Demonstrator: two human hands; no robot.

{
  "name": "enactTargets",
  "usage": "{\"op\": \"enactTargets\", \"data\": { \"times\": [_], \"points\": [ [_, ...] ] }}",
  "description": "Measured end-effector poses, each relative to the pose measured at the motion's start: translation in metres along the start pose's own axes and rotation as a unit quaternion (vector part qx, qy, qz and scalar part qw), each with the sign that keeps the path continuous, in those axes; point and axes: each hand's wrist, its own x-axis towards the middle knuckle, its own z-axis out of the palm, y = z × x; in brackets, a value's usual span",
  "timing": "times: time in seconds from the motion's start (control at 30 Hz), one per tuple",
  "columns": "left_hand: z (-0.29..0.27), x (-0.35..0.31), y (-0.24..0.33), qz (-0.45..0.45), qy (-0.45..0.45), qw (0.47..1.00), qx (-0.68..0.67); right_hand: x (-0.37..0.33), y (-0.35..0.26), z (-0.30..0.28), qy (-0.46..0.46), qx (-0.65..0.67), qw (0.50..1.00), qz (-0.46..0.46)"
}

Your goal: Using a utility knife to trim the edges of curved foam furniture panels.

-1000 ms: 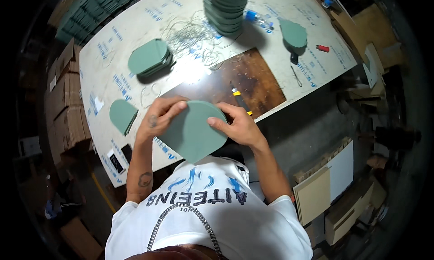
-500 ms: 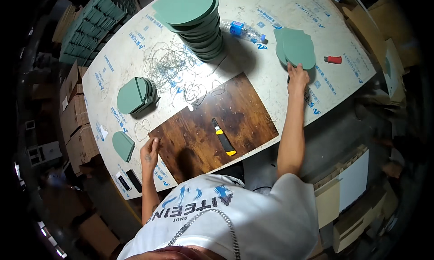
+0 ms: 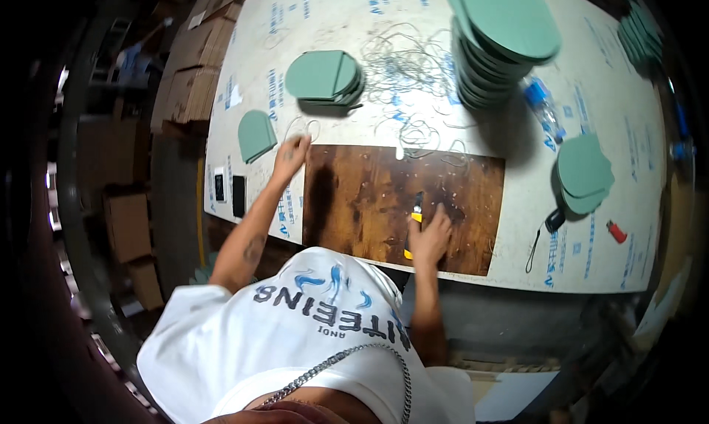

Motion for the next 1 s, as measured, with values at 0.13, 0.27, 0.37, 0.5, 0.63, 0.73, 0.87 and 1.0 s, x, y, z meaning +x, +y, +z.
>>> {"op": "enactTargets", "data": {
  "times": [0.13, 0.27, 0.37, 0.5, 0.63, 0.73, 0.87, 1.0],
  "points": [
    [0.011, 0.117, -0.027, -0.108, 0.143, 0.969, -0.168, -0.039, 0.0, 0.046, -0.027, -0.037, 0.999, -0.01],
    [-0.004, 0.206, -0.044, -0.245, 0.084, 0.948, -0.182, -0.057, 0.031, 0.072, 0.046, 0.007, 0.999, -0.009],
    [0.015, 0.232, -0.055, -0.264, 0.133, 0.941, -0.166, -0.076, 0.088, 0.107, 0.038, 0.419, 0.904, 0.08],
    [0.01, 0.22, -0.047, -0.269, 0.029, 0.92, -0.284, -0.161, 0.042, 0.084, 0.086, 0.43, 0.865, 0.244],
    [-0.026, 0.204, -0.039, -0.257, -0.082, 0.885, -0.379, -0.246, -0.013, 0.121, 0.141, 0.607, 0.738, 0.258],
    [-0.037, 0.199, -0.031, -0.21, -0.063, 0.909, -0.354, -0.287, -0.028, 0.161, 0.13, 0.599, 0.731, 0.3],
    [-0.046, 0.191, -0.018, -0.189, -0.09, 0.914, -0.348, -0.329, -0.053, 0.187, 0.168, 0.636, 0.688, 0.307],
    [-0.039, 0.216, -0.052, -0.193, -0.098, 0.893, -0.394, -0.349, -0.066, 0.188, 0.19, 0.631, 0.701, 0.272]
  ]
}}
